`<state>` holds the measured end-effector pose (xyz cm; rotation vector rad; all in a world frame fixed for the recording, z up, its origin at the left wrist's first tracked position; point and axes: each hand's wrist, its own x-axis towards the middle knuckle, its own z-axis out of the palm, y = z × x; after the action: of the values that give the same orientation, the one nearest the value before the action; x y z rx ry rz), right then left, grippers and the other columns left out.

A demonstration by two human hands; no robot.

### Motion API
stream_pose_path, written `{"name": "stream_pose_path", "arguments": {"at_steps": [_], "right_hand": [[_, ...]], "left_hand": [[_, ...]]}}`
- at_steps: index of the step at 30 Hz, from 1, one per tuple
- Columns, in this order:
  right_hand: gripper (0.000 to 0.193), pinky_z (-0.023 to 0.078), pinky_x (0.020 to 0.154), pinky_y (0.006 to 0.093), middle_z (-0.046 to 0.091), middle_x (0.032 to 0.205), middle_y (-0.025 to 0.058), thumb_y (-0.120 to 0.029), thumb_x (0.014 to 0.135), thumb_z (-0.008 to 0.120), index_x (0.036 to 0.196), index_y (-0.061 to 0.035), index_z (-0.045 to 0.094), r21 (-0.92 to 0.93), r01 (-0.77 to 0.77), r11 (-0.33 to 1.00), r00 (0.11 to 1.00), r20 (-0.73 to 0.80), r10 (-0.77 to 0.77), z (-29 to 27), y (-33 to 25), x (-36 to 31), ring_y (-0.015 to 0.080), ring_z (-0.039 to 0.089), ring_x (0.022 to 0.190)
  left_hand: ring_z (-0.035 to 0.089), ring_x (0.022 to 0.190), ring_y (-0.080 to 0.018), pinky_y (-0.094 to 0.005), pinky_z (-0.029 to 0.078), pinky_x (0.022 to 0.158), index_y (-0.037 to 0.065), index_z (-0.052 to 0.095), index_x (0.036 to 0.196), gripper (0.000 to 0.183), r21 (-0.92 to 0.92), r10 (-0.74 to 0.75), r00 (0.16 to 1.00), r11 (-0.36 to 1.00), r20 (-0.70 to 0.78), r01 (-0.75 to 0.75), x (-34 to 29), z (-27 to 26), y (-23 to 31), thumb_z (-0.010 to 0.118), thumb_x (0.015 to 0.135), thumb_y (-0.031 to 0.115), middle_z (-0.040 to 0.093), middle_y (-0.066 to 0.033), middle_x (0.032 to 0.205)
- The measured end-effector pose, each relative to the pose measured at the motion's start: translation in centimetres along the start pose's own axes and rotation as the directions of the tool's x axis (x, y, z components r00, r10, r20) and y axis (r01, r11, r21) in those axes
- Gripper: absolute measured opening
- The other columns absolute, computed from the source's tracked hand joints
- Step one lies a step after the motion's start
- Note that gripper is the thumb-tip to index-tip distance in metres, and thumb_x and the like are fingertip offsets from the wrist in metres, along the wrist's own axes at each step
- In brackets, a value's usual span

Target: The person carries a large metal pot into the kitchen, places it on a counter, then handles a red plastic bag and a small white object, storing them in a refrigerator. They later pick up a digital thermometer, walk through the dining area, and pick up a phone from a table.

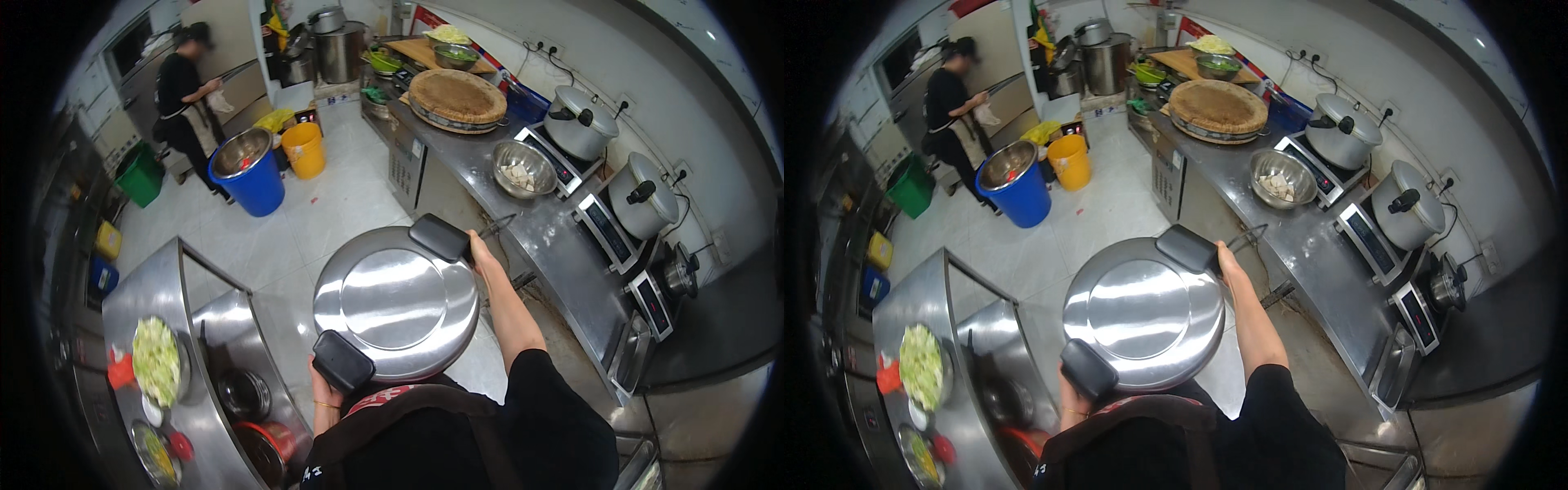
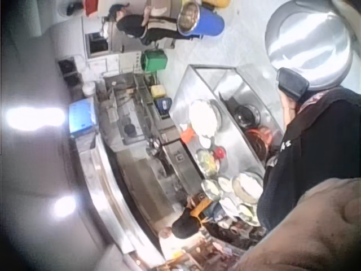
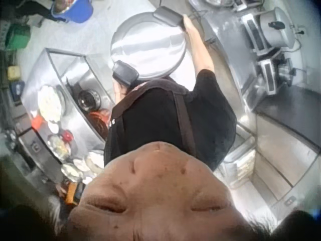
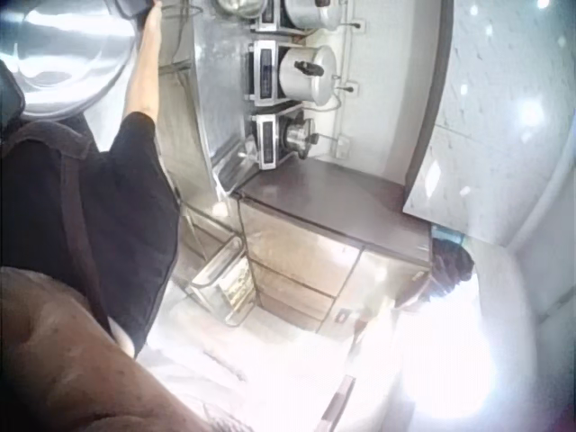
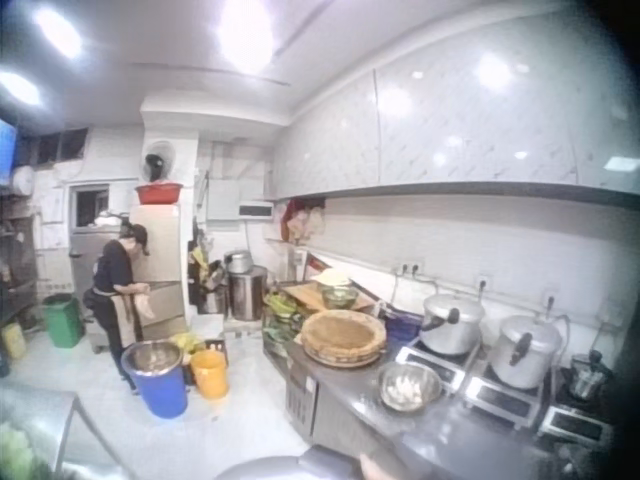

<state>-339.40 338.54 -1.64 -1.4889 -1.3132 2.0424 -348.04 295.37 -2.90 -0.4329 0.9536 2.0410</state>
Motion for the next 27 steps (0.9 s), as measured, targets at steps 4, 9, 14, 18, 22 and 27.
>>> {"name": "stream_pose_path", "arguments": {"at_steps": [4, 9, 14, 18, 22, 27], "right_hand": [[0.034, 0.031, 0.053, 0.0272, 0.047, 0.071, 0.0017, -0.041, 0.080, 0.041, 0.081, -0.0094, 0.055, 0.041, 0.101, 0.994, 0.991, 0.078, -0.104, 3.5, -5.3, 2.5, 0.0133, 0.041, 0.061], [0.040, 0.037, 0.071, 0.0308, 0.052, 0.088, 0.0052, -0.040, 0.083, 0.039, 0.092, -0.0053, 0.055, -0.025, 0.114, 0.993, 0.993, 0.027, -0.113, 9.1, -9.8, 9.4, 0.0163, 0.047, 0.079], [0.046, 0.041, 0.076, 0.0298, 0.058, 0.091, 0.0092, -0.039, 0.085, 0.035, 0.097, -0.0005, 0.056, -0.045, 0.062, 0.997, 0.994, 0.095, -0.057, 14.4, -15.4, 17.8, 0.0180, 0.054, 0.082], [0.041, 0.038, 0.058, 0.0277, 0.054, 0.076, 0.0034, -0.044, 0.080, 0.044, 0.092, -0.0073, 0.059, -0.113, 0.070, 0.991, 0.973, 0.228, -0.043, 18.8, -20.9, 26.1, 0.0155, 0.049, 0.066], [0.037, 0.038, 0.057, 0.0270, 0.053, 0.074, 0.0020, -0.042, 0.081, 0.043, 0.089, -0.0095, 0.058, -0.181, 0.088, 0.980, 0.969, 0.244, -0.042, 24.8, -23.6, 34.2, 0.0147, 0.048, 0.065], [0.043, 0.042, 0.072, 0.0313, 0.057, 0.092, 0.0055, -0.044, 0.081, 0.041, 0.100, -0.0086, 0.056, -0.235, 0.008, 0.972, 0.964, 0.260, 0.055, 31.6, -26.4, 44.7, 0.0194, 0.052, 0.084]], "left_hand": [[0.054, 0.100, -0.0244, -0.0395, 0.043, 0.089, 0.009, 0.050, 0.115, 0.058, 0.012, -0.016, 1.000, 1.000, 0.000, 0.016, 5.2, 2.8, 4.8, 0.033, 0.086, 0.056, 0.056, -0.0070, 0.111], [0.054, 0.098, -0.0239, -0.0384, 0.044, 0.087, 0.008, 0.051, 0.113, 0.058, 0.059, 0.017, 1.000, 0.998, 0.007, -0.017, 12.4, 5.4, 8.4, 0.034, 0.086, 0.056, 0.057, -0.0064, 0.108], [0.055, 0.099, -0.0249, -0.0390, 0.044, 0.088, 0.007, 0.051, 0.114, 0.058, -0.031, 0.067, 0.997, 0.997, -0.042, -0.069, 20.6, 8.5, 10.9, 0.031, 0.088, 0.055, 0.057, -0.0088, 0.110], [0.055, 0.102, -0.0253, -0.0400, 0.043, 0.090, 0.006, 0.049, 0.116, 0.059, -0.104, 0.135, 0.980, 0.983, -0.149, -0.151, 25.4, 12.6, 12.0, 0.029, 0.088, 0.053, 0.057, -0.0099, 0.112], [0.054, 0.103, -0.0252, -0.0393, 0.042, 0.091, 0.006, 0.049, 0.117, 0.060, -0.172, 0.152, 0.968, 0.967, -0.198, -0.187, 29.8, 15.2, 14.0, 0.028, 0.088, 0.054, 0.056, -0.0101, 0.113], [0.054, 0.102, -0.0243, -0.0387, 0.042, 0.091, 0.006, 0.049, 0.116, 0.059, -0.199, 0.186, 0.957, 0.952, -0.221, -0.231, 38.5, 17.1, 19.1, 0.027, 0.089, 0.053, 0.057, -0.0099, 0.112]]}}
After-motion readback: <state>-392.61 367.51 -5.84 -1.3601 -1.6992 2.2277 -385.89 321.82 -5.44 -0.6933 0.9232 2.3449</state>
